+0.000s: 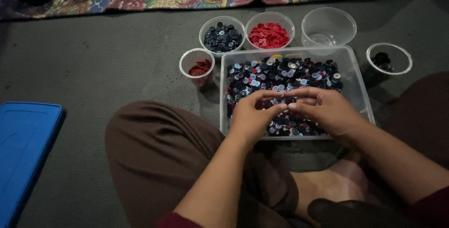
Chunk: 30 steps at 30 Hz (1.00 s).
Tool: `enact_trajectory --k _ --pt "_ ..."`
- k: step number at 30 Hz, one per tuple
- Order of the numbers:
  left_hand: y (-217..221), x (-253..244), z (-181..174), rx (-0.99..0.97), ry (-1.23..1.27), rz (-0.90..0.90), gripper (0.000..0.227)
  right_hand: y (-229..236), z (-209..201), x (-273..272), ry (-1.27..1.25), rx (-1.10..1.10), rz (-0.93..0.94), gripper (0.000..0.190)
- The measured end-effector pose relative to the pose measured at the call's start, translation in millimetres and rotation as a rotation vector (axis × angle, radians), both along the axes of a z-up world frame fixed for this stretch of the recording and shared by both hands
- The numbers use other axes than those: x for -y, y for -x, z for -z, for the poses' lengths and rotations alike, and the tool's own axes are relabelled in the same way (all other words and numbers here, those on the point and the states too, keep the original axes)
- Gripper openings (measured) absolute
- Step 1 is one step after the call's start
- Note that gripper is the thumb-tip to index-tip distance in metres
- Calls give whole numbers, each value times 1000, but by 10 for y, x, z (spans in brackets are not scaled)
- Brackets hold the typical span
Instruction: Sorting a mixture of colored buttons from a large tray into separate small plastic cups based on their color.
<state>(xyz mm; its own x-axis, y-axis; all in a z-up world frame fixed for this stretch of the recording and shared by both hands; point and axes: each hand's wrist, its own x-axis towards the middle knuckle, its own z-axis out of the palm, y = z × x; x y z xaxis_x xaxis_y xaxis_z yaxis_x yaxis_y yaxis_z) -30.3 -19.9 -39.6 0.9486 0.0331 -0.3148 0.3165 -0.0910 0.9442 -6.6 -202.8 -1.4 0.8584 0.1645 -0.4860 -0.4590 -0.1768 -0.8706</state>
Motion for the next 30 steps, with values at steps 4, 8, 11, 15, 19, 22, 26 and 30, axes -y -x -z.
enact_trajectory --k 4,8,11,15,19,22,26,30 --pt "21 25 -44 -13 -69 51 30 -26 165 67 20 76 -43 40" --pt "-17 56 58 -27 -190 96 26 -55 264 87 122 127 -99 40" --pt "-39 79 63 -47 -218 123 25 -93 314 97 186 157 -140 40" --pt "-8 81 -5 -69 -233 174 20 -76 344 122 309 212 -231 36" --pt "-2 71 -56 -81 -264 169 21 -76 393 156 328 212 -255 33" --pt "-49 51 40 -86 -281 146 18 -87 402 179 372 209 -279 29" --pt "-125 47 61 -137 -261 85 25 -72 304 200 471 190 -306 24" --pt "-296 -49 -5 -134 -271 -7 27 -4 133 183 577 191 -257 21"
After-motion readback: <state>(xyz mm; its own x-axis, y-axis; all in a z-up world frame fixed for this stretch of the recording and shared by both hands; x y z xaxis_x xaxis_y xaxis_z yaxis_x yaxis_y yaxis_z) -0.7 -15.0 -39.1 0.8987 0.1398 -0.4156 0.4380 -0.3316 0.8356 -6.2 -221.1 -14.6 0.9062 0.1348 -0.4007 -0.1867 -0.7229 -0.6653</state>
